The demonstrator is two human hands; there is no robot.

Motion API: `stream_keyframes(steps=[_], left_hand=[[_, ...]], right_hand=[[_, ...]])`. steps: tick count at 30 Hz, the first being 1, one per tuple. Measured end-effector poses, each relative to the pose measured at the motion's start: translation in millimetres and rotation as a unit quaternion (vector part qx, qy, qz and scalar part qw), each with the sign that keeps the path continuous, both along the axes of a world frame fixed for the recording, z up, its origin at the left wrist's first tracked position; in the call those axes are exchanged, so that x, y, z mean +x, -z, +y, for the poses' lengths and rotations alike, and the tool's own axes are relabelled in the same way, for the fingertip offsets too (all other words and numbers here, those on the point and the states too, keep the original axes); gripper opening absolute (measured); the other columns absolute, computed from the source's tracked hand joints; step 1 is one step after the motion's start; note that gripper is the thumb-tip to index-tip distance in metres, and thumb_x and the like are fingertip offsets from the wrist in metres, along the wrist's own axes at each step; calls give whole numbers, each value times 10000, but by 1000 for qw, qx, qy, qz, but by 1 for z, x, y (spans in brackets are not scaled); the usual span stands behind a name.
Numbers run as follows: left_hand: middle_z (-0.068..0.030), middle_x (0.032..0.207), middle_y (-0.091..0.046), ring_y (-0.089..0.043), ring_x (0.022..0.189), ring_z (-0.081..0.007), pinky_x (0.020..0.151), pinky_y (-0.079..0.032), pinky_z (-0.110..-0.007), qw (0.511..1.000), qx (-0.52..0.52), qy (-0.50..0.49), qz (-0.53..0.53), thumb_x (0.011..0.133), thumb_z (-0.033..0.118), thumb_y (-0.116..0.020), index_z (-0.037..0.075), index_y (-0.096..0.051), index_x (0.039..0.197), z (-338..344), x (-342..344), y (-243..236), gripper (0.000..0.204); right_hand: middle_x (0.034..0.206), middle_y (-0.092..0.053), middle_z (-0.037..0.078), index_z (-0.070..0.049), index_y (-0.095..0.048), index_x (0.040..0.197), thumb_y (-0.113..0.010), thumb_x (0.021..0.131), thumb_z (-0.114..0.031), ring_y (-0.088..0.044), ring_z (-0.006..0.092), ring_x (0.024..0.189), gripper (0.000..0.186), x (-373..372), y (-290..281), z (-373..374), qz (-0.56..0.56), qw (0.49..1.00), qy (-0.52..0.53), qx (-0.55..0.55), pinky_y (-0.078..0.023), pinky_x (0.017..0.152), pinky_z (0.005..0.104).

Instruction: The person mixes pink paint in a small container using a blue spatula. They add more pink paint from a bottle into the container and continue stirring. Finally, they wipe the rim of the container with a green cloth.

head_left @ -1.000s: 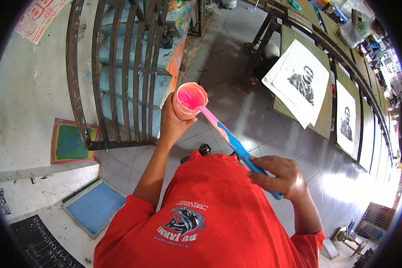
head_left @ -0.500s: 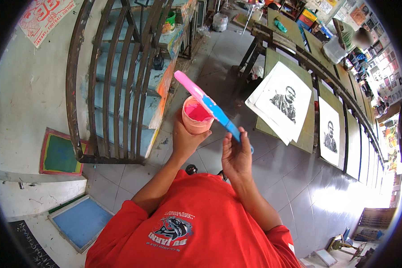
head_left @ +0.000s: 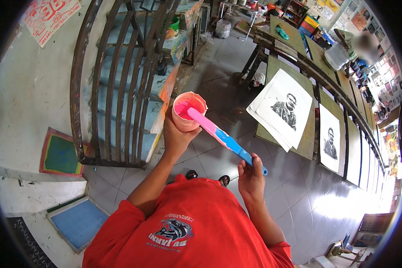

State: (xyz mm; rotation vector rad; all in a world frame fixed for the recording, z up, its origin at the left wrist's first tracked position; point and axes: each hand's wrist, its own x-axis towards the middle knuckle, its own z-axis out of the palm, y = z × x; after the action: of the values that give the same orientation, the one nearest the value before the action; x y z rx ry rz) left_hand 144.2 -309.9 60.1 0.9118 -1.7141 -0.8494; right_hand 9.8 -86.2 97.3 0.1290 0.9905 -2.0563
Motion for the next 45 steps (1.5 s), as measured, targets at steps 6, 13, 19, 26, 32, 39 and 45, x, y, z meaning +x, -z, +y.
stream_keyframes(steps=[6, 13, 19, 26, 32, 39, 45], left_hand=[[-189, 1367, -540, -564, 1263, -318, 1054, -464, -404, 1000, 0, -21, -22, 596, 139, -968, -10, -381, 1431, -3, 7, 8, 1032], [-190, 1347, -536, -546, 1258, -339, 1047, -451, -427, 999, 17, 27, -20, 589, 116, -954, 3, -400, 1407, -2, 4, 2, 994], [-178, 1317, -538, -553, 1242, -333, 1036, -462, -428, 992, 17, 117, 47, 615, 134, -943, 20, -423, 1399, 12, -2, 1, 947], [-165, 1325, -569, -585, 1226, -322, 1012, -491, -412, 994, 59, 88, -4, 590, 117, -953, 28, -417, 1413, 11, 11, -21, 986], [-182, 1328, -567, -581, 1224, -348, 1025, -477, -426, 998, 49, 39, -13, 577, 124, -956, 12, -418, 1404, -9, 33, 0, 993], [-180, 1338, -553, -512, 1282, -389, 1053, -438, -482, 993, -58, -46, -88, 566, 133, -955, 33, -419, 1411, -5, 37, 6, 1006], [-183, 1385, -501, -477, 1314, -415, 1123, -379, -535, 957, -274, -23, -90, 596, 140, -936, 59, -405, 1427, -18, 41, 20, 989]], right_hand=[[945, -666, 32, -101, -658, 1107, -680, 990, -270, -680, 146, 826, 207, -23, -17, 30, 14, 999, 25, 31, -602, 774, 262], [1084, -688, 133, -43, -664, 1059, -698, 962, -163, -709, 286, 899, 158, -31, -27, 11, 611, 791, 30, -17, -600, 734, 375], [1202, -677, 184, -117, -756, 1065, -784, 772, -107, -710, 301, 985, 294, -21, -35, -38, 897, 438, -44, -33, -612, 711, 356], [1205, -685, 152, -150, -768, 1079, -732, 770, -95, -706, 273, 996, 316, -19, -27, -17, 910, 394, -127, -24, -621, 701, 329], [1135, -714, 150, -140, -768, 1030, -806, 749, -120, -723, 286, 942, 284, -22, -46, 36, 900, 399, -172, -26, -619, 706, 338], [1064, -694, 241, -26, -630, 1074, -703, 967, -360, -718, 311, 905, 359, -21, -43, 46, 680, 732, -39, 7, -578, 739, 393], [1026, -683, 196, 50, -654, 1036, -655, 999, -271, -716, 314, 892, 323, -28, -58, 20, 547, 833, -58, 59, -614, 804, 444]])
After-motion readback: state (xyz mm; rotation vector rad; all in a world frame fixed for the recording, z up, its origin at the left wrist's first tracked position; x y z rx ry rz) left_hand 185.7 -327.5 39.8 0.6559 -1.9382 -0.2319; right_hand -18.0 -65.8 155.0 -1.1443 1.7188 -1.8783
